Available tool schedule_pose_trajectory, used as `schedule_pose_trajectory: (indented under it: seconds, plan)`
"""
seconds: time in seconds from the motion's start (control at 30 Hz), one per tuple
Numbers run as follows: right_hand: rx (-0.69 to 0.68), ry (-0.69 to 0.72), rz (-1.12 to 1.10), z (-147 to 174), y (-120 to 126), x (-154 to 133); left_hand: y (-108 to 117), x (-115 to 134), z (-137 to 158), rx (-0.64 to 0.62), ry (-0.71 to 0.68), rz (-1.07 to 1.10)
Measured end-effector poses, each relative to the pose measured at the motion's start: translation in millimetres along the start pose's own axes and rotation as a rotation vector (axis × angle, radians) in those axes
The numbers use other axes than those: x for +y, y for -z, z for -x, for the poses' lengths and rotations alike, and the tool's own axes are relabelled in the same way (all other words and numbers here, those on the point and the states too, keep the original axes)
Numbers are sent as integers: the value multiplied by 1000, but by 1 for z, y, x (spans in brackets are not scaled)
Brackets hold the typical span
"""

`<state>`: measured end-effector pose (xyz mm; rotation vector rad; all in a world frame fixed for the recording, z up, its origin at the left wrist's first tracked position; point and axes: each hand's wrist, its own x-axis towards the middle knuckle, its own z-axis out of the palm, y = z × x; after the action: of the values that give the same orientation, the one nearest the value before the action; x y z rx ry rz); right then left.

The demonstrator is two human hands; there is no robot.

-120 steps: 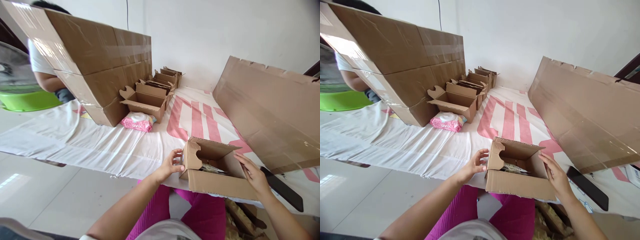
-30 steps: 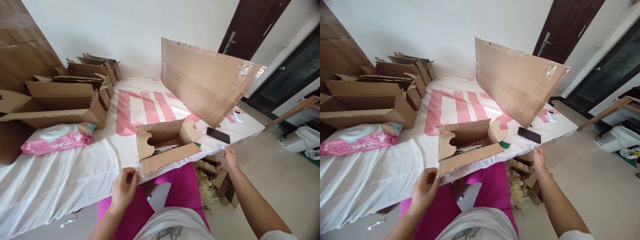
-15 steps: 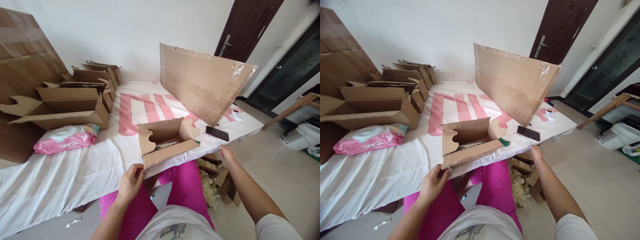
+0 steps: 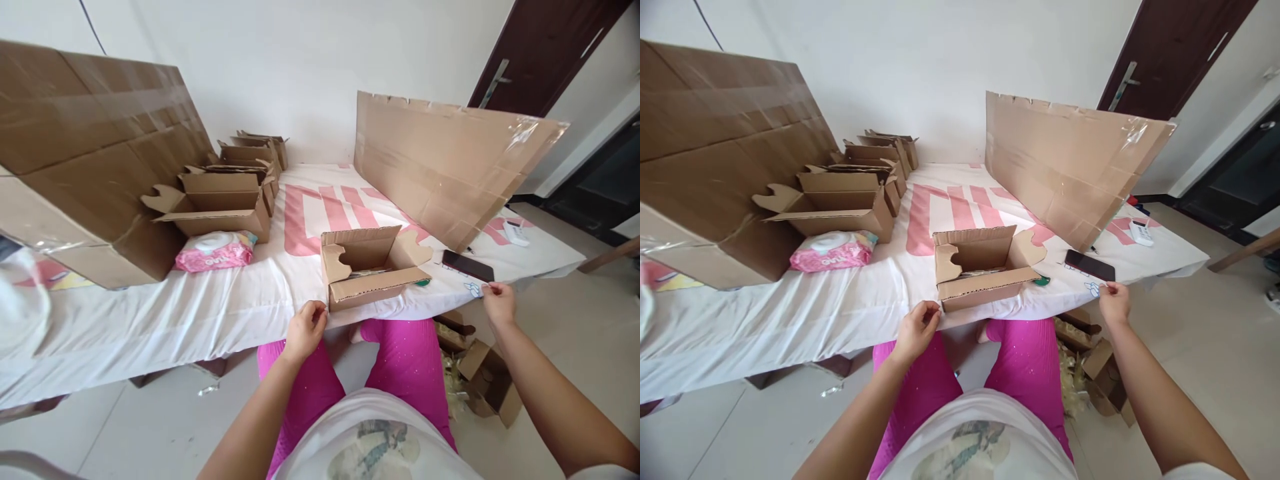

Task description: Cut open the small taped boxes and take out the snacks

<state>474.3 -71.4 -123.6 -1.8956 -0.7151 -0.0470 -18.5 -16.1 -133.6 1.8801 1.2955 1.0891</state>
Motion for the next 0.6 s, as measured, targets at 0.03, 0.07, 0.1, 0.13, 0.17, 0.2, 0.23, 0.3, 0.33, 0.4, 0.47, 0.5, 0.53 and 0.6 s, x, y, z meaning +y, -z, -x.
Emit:
schedule_pose_trajectory:
  seconds: [0.03, 0.07, 0.1, 0.13, 0.17, 0.2, 0.23, 0.3, 0.33, 0.4, 0.47, 0.5, 0.53, 0.6]
  plan:
    - [5, 14, -18, 3, -1, -8, 0, 0, 0, 6, -1, 4]
    - [-1, 32, -41, 8, -3, -16, 0, 0, 0, 12, -4, 5]
    - [-20, 59, -67, 14, -5, -25, 0, 0, 0, 18, -6, 9]
    - [-52, 94, -94, 21, -8, -35, 0, 0, 0, 23, -8, 14]
    - [-90, 131, -121, 29, -12, -45, 0, 0, 0, 28, -11, 18]
    - [-134, 168, -147, 37, -15, -55, 1, 0, 0, 32, -15, 21]
    - [-181, 202, -171, 46, -18, -65, 1, 1, 0, 35, -18, 23]
    - [-272, 262, -216, 62, -25, -85, 2, 1, 0, 42, -27, 20]
    - [-318, 290, -239, 70, -29, -93, 2, 2, 0, 45, -31, 17]
    - [-417, 351, -304, 82, -36, -108, 2, 2, 1, 52, -35, 16]
    - [-511, 412, -383, 93, -43, -117, 0, 0, 2, 55, -25, 33]
    - [-551, 433, -415, 99, -47, -119, -1, -1, 3, 54, -12, 48]
    - [-578, 446, -441, 103, -51, -120, -1, -3, 4, 53, 9, 70]
    - [-589, 452, -475, 112, -58, -118, 0, -4, 4, 64, 71, 151]
